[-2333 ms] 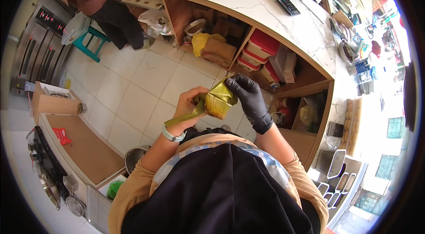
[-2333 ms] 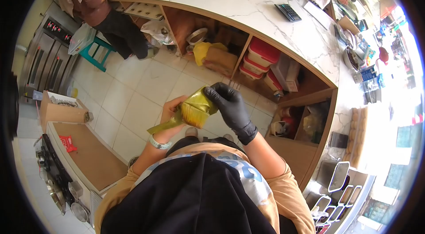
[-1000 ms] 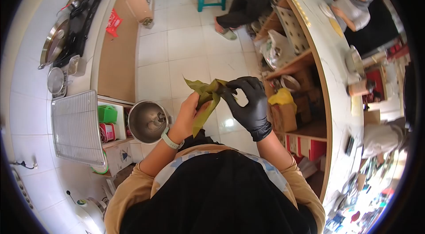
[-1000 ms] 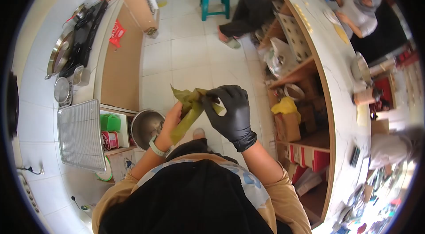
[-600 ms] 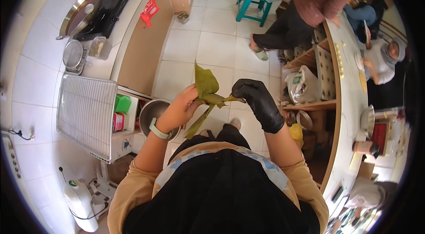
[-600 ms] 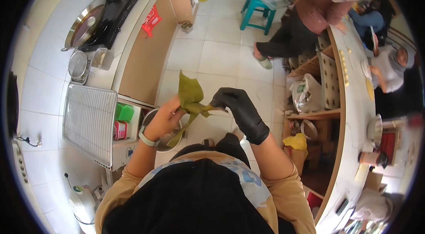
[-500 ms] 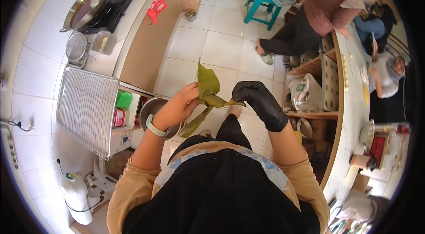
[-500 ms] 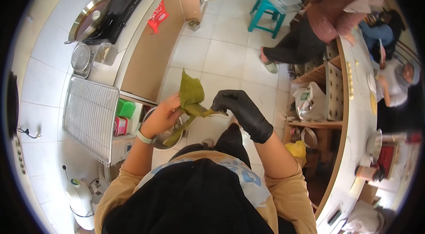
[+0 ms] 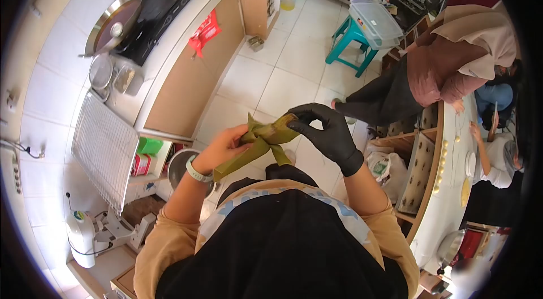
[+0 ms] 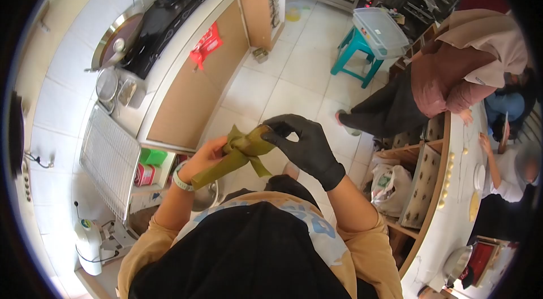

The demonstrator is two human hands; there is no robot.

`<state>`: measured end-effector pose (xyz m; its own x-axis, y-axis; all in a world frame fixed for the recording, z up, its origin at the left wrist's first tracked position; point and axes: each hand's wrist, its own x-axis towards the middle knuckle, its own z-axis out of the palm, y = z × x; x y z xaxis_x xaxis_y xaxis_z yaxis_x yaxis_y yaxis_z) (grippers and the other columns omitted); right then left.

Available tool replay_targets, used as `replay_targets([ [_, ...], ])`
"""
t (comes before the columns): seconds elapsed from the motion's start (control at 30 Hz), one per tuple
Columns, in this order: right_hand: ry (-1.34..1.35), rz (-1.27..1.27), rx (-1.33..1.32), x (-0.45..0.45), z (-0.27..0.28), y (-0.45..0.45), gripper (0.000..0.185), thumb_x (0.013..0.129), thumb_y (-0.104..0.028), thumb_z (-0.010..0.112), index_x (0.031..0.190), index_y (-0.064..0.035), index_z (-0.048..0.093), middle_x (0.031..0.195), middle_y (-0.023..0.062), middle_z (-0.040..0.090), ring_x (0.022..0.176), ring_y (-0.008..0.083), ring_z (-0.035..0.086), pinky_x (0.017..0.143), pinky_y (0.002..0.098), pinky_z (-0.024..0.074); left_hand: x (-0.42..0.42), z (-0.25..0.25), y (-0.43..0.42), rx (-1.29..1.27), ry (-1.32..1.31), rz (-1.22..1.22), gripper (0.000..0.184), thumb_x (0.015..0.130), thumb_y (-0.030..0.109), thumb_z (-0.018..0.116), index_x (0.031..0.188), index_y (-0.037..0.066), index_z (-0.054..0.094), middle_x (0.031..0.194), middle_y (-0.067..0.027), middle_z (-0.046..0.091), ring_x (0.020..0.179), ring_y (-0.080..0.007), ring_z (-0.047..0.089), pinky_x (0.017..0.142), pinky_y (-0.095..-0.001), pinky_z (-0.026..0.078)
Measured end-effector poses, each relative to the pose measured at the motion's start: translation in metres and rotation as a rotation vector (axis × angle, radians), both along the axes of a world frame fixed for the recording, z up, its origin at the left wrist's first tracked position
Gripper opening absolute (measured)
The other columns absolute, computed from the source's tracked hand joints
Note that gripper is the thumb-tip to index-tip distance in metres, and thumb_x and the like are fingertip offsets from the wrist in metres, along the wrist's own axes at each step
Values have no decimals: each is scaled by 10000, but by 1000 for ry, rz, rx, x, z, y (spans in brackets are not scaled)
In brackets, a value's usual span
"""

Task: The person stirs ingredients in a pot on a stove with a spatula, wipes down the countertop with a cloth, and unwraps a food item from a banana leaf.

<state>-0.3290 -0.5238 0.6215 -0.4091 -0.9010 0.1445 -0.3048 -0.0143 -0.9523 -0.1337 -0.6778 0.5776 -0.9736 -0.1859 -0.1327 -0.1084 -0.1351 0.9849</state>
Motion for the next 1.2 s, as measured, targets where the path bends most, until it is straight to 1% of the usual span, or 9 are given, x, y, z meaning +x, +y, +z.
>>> replay_targets([
  [0.17,48,-97,-92,-65,7,-3,233,737,-70,700,965,-47,653,817,65,645,702,112,584,682,248,475,-69,13,2,127,15,41,415,845,133,597,1220,10,469,1022,-5,569,903,-52,515,772,-201,426],
  [0.4,103,52,-58,-127,4,-47,217,743,-71,693,957,-52,661,807,62,641,661,116,564,657,241,466,-113,10,-20,248,42,89,428,850,139,587,1233,2,454,1038,-13,564,873,-63,533,743,-210,445],
  [0.53,170,124,-39,-144,4,-91,195,744,-70,686,938,-62,665,800,64,639,652,140,569,652,248,469,-125,-2,-51,181,64,129,408,876,161,548,1238,1,449,1033,-32,567,850,-76,538,737,-214,448],
  [0.6,257,138,-76,-150,0,-121,184,741,-71,681,925,-69,665,786,59,634,654,160,574,647,260,473,-126,-13,-72,202,79,163,393,892,170,521,1240,2,449,1020,-39,568,848,-82,537,736,-214,448],
  [0.7,503,163,-197,-157,-13,-176,194,722,-63,686,914,-76,667,772,50,633,657,180,583,617,280,477,-130,-37,-111,4,323,248,335,883,116,542,1186,-1,462,920,-19,550,825,-69,501,729,-208,416],
  [0.77,758,199,-249,-164,-19,-216,229,694,-35,704,917,-74,671,786,55,645,652,184,595,581,287,481,-129,-45,-136,149,242,337,292,886,128,533,1145,8,470,850,-23,536,742,-78,486,658,-211,406],
  [0.87,855,227,-301,-176,-37,-285,217,721,-109,674,937,-99,660,725,6,604,656,177,563,586,295,458,-137,-43,-184,191,148,432,212,884,136,530,1056,16,499,760,-22,508,627,-86,444,568,-219,375],
  [0.97,947,267,-349,-182,-37,-359,222,724,-108,667,945,-95,660,716,3,599,653,174,557,592,289,459,-145,-29,-244,177,110,496,162,875,132,541,985,15,528,716,-12,493,572,-83,413,532,-225,359],
  [1.2,976,311,-420,-190,-23,-494,230,703,-71,659,926,-88,606,879,45,592,791,222,558,689,338,437,-160,-5,-355,220,155,629,143,878,136,544,950,12,552,769,-28,549,550,-62,388,489,-203,325],
])
